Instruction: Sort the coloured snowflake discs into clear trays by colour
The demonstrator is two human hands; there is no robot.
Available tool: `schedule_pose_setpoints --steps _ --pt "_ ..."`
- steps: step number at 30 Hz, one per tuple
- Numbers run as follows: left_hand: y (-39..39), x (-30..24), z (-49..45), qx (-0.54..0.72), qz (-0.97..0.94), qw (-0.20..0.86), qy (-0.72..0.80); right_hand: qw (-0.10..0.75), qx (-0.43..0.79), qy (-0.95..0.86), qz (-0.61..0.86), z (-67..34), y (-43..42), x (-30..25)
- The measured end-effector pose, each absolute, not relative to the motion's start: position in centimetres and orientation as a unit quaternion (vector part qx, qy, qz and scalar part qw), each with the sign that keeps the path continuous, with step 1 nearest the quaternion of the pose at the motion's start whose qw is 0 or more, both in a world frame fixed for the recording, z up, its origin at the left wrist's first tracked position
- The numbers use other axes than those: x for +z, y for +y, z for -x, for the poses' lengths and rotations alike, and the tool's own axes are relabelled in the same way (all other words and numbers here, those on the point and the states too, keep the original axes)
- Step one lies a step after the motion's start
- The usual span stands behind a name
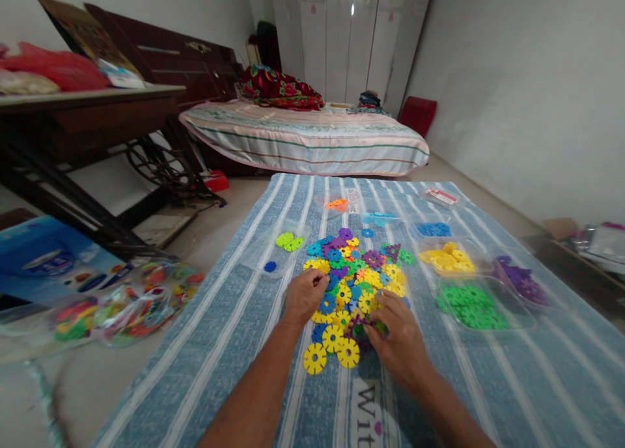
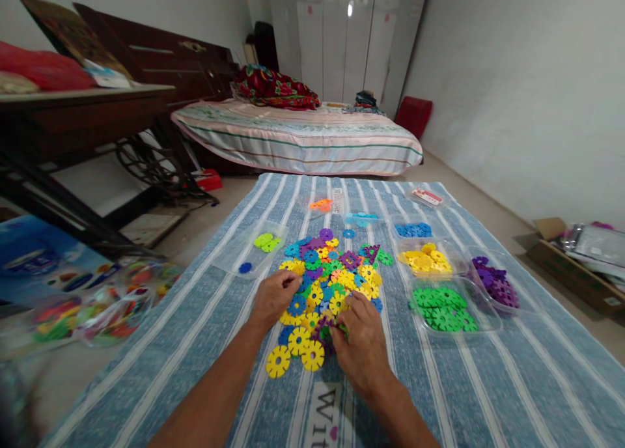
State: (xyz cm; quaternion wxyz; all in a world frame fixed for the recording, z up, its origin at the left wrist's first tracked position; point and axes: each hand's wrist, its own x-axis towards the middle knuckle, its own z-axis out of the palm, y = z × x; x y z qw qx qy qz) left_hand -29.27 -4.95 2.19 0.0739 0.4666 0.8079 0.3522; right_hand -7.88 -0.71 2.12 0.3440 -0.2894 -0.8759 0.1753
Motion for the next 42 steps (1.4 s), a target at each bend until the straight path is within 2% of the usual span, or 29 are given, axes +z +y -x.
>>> schedule_pose_setpoints --steps 6,11,13,15,19,23,27,29,34,39,42 --pt "-5.0 2.5 29.1 0.351 -0.464 0.08 0.809 0.379 0.182 -0.842 0.338 4.1 2.5 4.7" --pt "-4.9 2.3 29.2 0.348 -0.465 0.084 0.81 0.438 0.026 -0.771 0.462 -2.5 8.9 8.0" --pt "-4.9 2.2 29.3 0.347 -0.466 0.083 0.81 0.436 -0.046 -0.72 0.538 -5.6 12.2 8.9" --pt "-4.9 2.1 29.3 0.347 -0.466 0.082 0.81 0.402 -0.112 -0.672 0.612 -8.6 15.4 9.0" --pt "-4.9 2.2 29.3 0.352 -0.461 0.081 0.811 0.302 -0.161 -0.632 0.695 -12.4 18.8 7.6" --pt "-4.9 2.2 29.3 0.354 -0.456 0.085 0.812 0.369 -0.198 -0.686 0.595 -9.8 16.0 6.0" --pt "-5.0 2.3 29.2 0.354 -0.458 0.083 0.811 0.432 -0.099 -0.803 0.398 -2.9 9.7 5.3" --pt "-5.0 2.4 29.2 0.354 -0.461 0.082 0.81 0.438 -0.03 -0.835 0.331 0.5 6.6 4.8" --pt "-5.0 2.3 29.2 0.353 -0.462 0.082 0.81 0.37 0.078 -0.89 0.254 6.1 2.3 2.8" --pt "-5.0 2.3 29.2 0.351 -0.467 0.079 0.808 0.293 0.075 -0.912 0.277 8.4 1.9 1.6" --pt "-4.9 2.2 29.2 0.349 -0.47 0.083 0.806 0.28 0.078 -0.915 0.279 8.8 1.8 1.3"
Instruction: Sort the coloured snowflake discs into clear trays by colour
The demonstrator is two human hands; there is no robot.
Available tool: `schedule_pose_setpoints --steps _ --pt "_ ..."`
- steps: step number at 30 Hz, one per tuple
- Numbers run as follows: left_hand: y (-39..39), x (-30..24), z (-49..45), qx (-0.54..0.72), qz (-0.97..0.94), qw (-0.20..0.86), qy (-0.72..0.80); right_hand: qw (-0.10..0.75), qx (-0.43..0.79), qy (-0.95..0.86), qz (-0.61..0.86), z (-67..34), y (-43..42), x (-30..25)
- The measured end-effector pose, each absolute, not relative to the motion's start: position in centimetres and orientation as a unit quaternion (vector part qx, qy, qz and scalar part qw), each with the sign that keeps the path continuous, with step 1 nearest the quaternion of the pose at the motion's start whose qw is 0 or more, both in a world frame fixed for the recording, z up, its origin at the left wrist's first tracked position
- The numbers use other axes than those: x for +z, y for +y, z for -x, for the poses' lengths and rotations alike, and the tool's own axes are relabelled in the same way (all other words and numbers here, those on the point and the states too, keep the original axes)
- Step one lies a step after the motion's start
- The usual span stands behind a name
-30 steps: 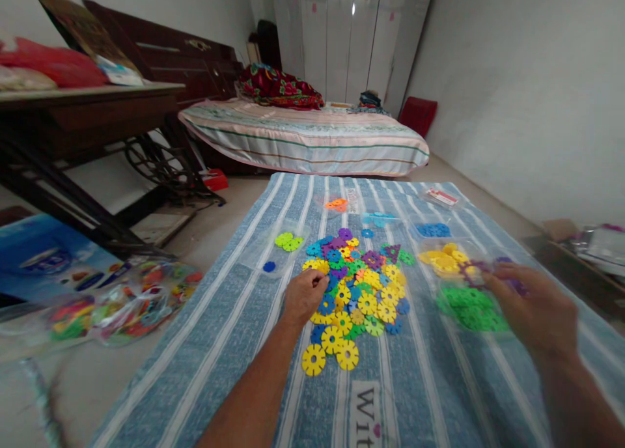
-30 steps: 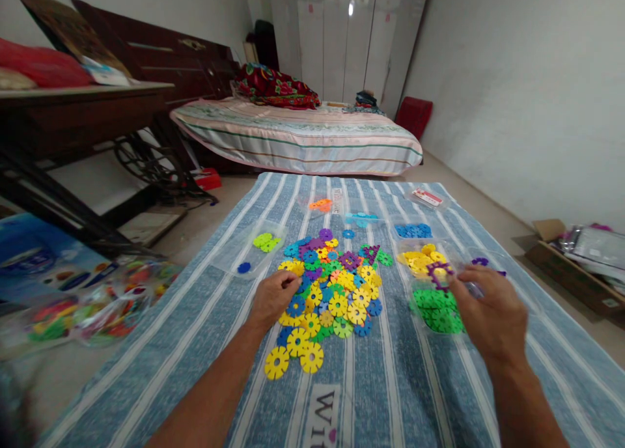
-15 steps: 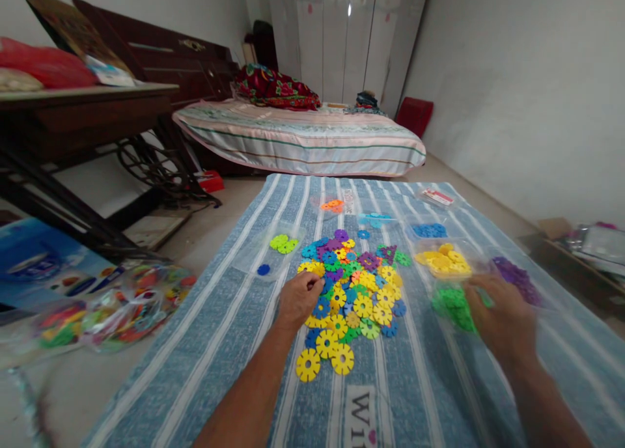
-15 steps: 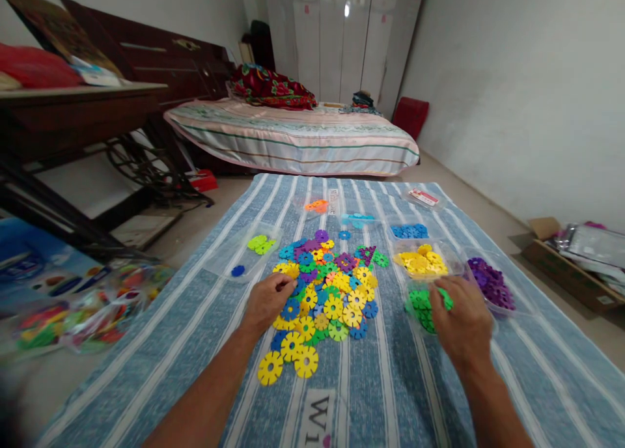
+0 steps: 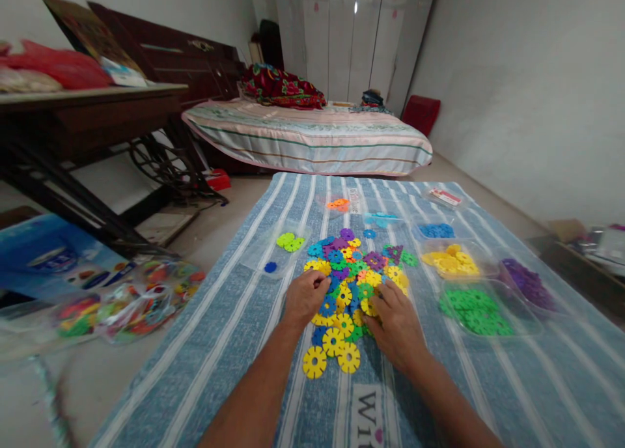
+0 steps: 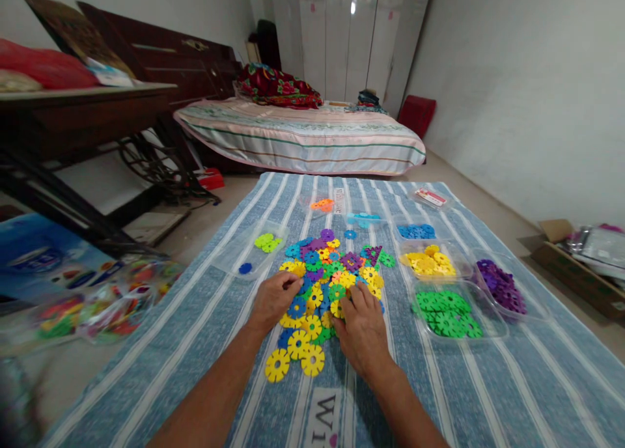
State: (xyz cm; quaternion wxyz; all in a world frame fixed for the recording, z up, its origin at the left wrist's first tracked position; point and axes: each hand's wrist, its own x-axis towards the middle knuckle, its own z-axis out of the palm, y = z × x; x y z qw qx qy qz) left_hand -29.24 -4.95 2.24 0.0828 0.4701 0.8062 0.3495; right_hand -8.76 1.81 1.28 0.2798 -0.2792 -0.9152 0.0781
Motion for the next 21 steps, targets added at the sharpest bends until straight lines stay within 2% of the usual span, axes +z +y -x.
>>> schedule_pose_setpoints --steps 7,13,18,21 --pt "-4.9 2.2 29.2 0.349 -0.465 0.083 0.809 0.32 0.067 -0.913 0.245 8.1 1.7 1.0" --pt "-4.9 2.6 29.2 0.347 -0.466 0.092 0.808 0.39 -0.03 -0.873 0.291 5.2 8.9 5.0" --pt "-4.9 2.7 29.1 0.342 -0.466 0.087 0.812 0.361 -0.141 -0.816 0.428 2.6 13.5 8.2" --pt "-4.9 2.6 29.1 0.344 -0.467 0.086 0.81 0.362 -0.095 -0.849 0.371 2.8 11.3 6.9"
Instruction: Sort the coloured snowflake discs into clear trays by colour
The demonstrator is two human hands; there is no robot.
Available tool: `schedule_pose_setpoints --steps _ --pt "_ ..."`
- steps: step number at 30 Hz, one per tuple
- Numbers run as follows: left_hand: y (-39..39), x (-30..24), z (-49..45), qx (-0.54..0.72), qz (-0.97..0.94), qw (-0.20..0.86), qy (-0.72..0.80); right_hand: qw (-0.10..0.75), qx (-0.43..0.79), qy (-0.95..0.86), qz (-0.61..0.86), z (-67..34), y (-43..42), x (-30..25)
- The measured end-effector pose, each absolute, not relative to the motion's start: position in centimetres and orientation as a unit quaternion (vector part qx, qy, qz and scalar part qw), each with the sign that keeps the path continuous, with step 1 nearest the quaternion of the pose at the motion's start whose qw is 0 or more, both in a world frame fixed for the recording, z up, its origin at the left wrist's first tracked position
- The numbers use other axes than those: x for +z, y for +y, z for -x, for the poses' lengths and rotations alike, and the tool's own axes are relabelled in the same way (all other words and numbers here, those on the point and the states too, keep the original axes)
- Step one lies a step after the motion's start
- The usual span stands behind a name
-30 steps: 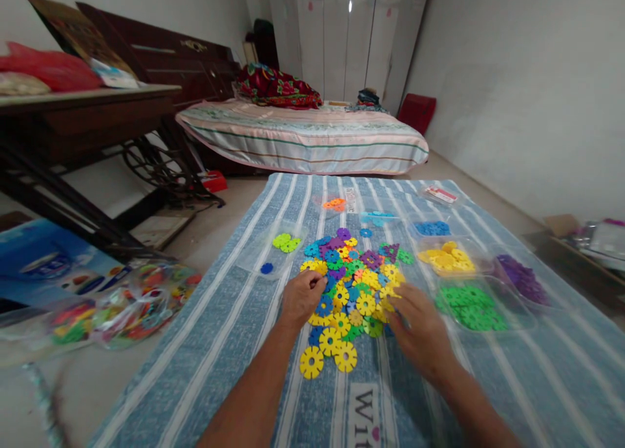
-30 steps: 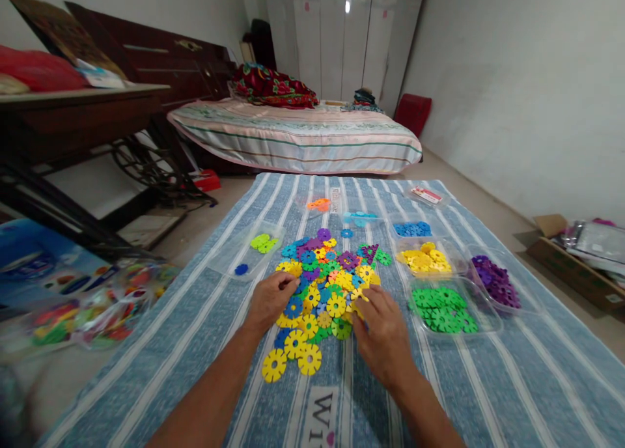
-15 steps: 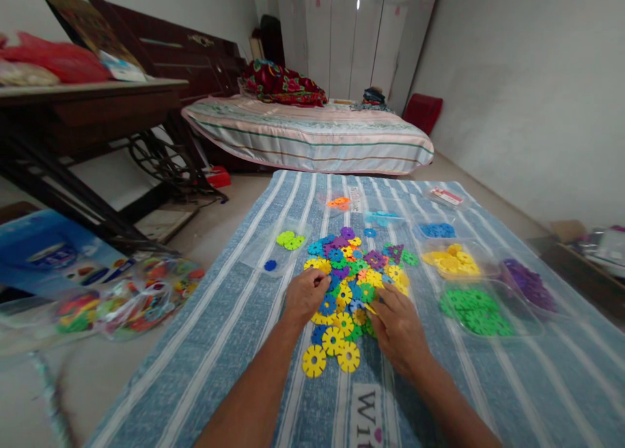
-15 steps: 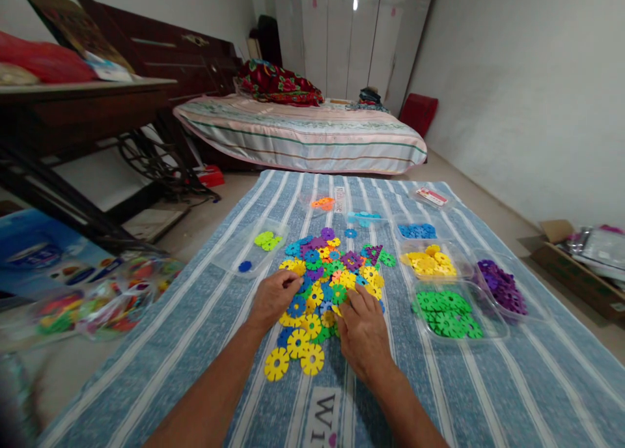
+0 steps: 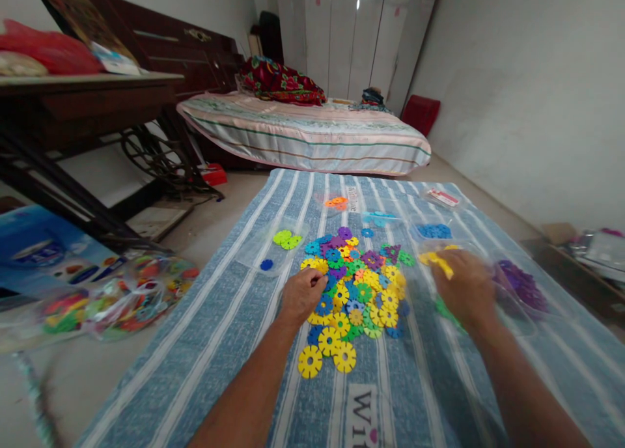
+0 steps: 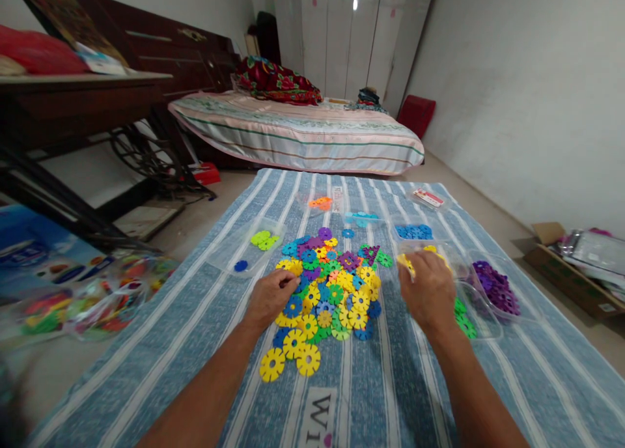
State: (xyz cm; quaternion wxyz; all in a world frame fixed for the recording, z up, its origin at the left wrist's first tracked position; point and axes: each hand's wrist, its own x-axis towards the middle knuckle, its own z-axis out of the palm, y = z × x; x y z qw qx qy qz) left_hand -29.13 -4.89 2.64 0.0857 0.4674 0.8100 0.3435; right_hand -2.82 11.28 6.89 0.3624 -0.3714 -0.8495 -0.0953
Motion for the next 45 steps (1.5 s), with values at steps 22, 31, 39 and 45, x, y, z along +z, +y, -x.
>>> schedule_pose_setpoints --steps 22,31,39,45 --pt "-4.8 2.6 29.2 0.34 -0.473 0.085 0.808 0.337 0.006 -0.896 0.289 5.5 1.4 0.6" --pt "-4.8 2.3 29.3 0.346 -0.471 0.084 0.807 0.405 -0.026 -0.875 0.262 4.6 6.0 4.1" --pt "-4.8 2.3 29.3 0.341 -0.474 0.086 0.807 0.381 -0.119 -0.857 0.326 3.3 9.8 6.7" --pt "-4.8 2.5 29.2 0.339 -0.471 0.087 0.81 0.274 -0.033 -0.92 0.278 5.7 3.7 2.5"
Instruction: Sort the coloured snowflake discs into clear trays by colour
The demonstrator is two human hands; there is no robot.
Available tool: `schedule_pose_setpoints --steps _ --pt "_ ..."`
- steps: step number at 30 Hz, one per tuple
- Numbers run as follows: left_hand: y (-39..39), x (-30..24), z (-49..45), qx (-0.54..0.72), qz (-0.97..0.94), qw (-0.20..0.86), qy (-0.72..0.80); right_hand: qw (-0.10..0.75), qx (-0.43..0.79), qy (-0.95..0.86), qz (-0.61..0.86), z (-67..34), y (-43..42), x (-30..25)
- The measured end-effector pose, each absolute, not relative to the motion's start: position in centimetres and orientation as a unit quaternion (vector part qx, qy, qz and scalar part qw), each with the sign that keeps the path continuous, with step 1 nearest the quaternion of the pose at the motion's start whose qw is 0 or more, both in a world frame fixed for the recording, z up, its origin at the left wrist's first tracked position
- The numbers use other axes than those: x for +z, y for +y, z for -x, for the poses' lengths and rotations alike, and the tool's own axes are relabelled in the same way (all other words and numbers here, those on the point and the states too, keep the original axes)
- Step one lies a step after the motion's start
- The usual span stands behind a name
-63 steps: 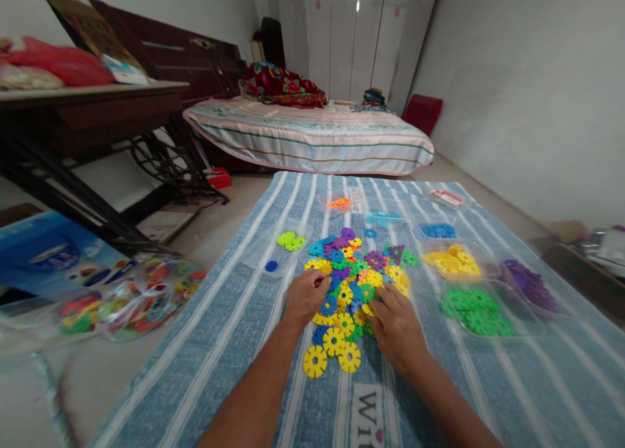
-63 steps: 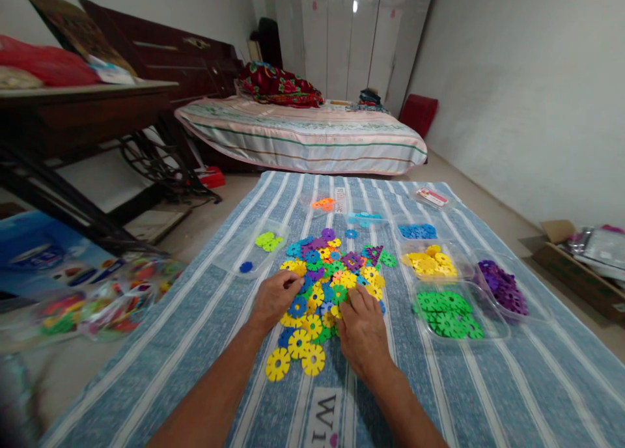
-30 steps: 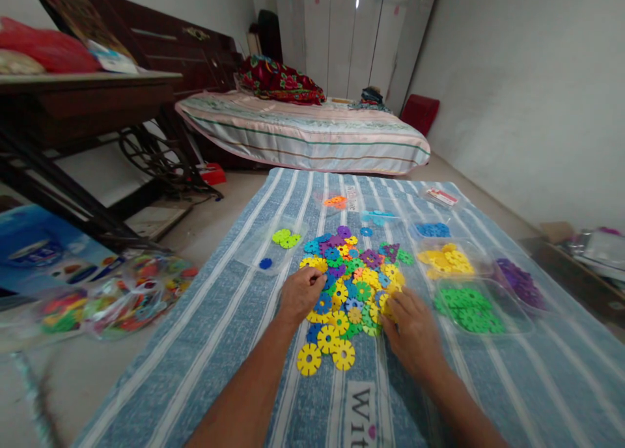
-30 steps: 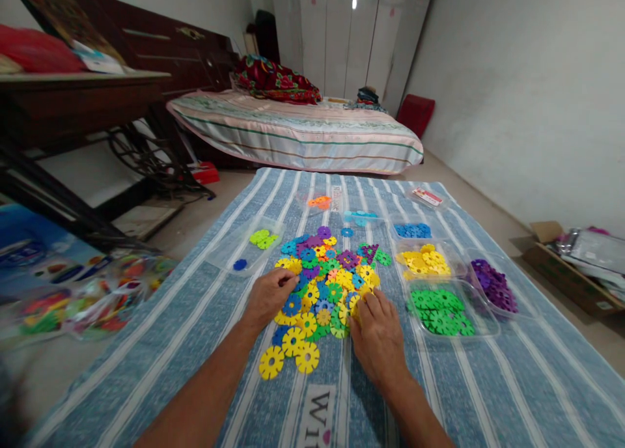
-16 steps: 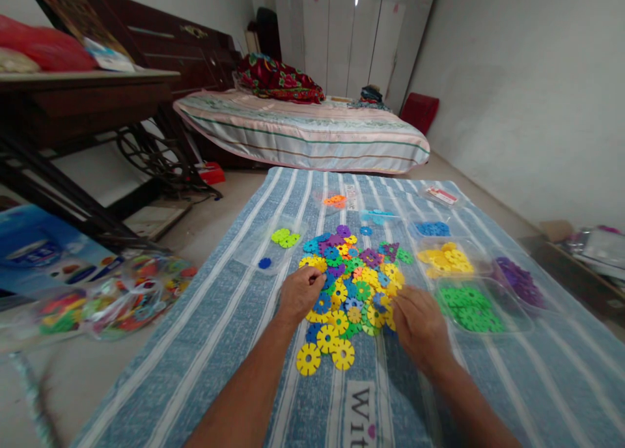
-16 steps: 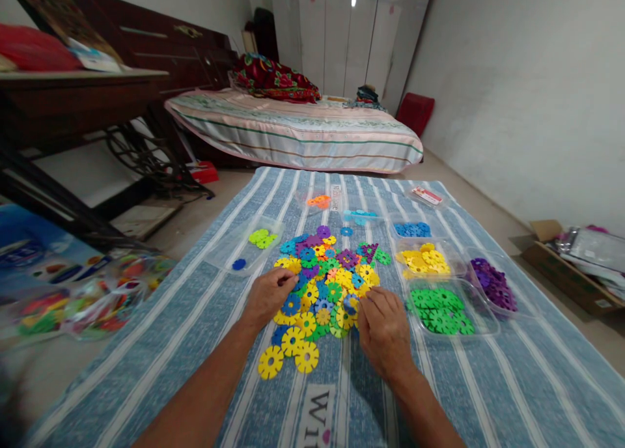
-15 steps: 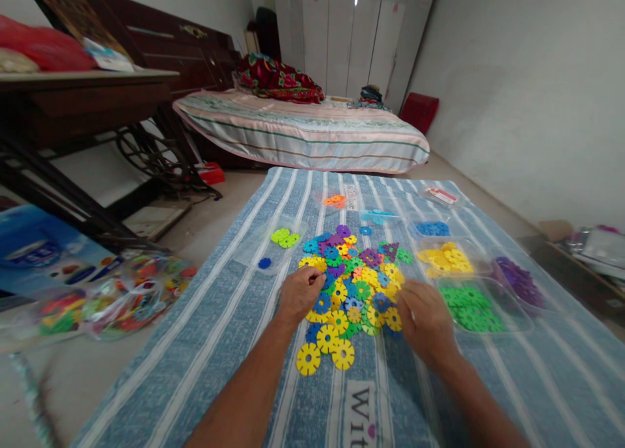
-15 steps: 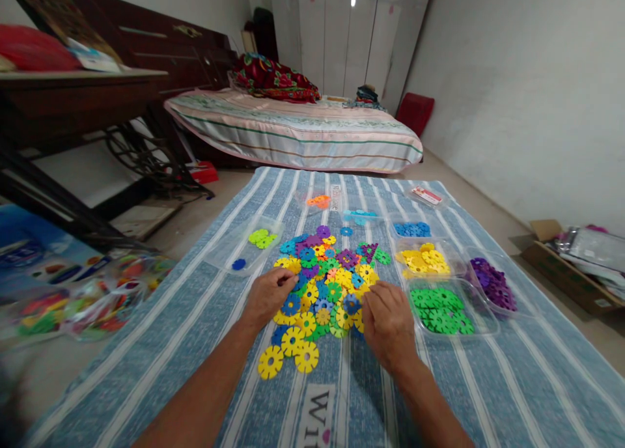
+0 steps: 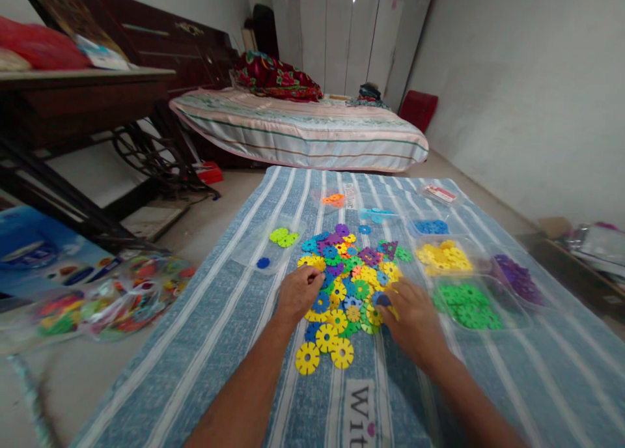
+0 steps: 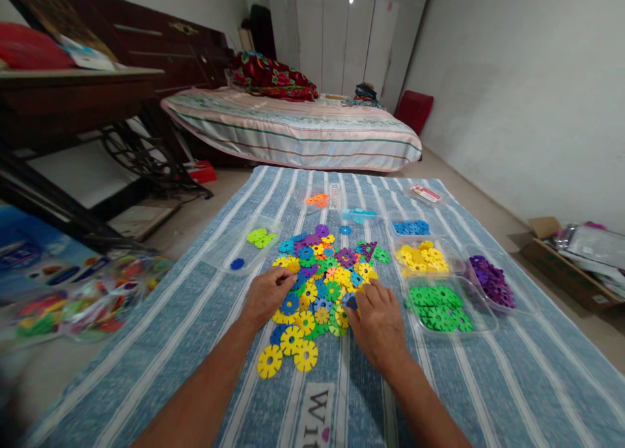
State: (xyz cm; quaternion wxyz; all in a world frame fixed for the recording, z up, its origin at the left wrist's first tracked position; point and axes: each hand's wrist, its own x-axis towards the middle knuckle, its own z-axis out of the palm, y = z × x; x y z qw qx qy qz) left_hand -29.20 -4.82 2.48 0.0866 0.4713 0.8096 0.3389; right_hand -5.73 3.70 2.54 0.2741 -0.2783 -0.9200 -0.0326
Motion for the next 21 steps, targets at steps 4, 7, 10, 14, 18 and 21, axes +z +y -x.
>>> schedule_pose_setpoints --steps 4,7,10,14,18,21 --pt "-4.8 2.5 29.3 0.334 -0.469 0.087 0.813 0.254 -0.024 -0.909 0.331 6.8 2.2 1.5" --pt "-4.8 2.4 29.4 0.336 -0.47 0.087 0.812 0.27 -0.02 -0.903 0.335 7.1 2.0 1.1" --pt "-4.8 2.4 29.5 0.336 -0.468 0.088 0.813 0.298 -0.019 -0.899 0.319 7.2 1.9 0.8" --pt "-4.8 2.4 29.5 0.333 -0.468 0.088 0.814 0.335 -0.018 -0.896 0.29 7.0 1.9 1.0" --pt "-4.8 2.4 29.4 0.332 -0.465 0.09 0.816 0.368 -0.012 -0.892 0.26 6.7 2.9 1.7" --pt "-4.8 2.5 29.4 0.331 -0.463 0.092 0.817 0.377 -0.031 -0.892 0.247 6.4 4.9 2.6"
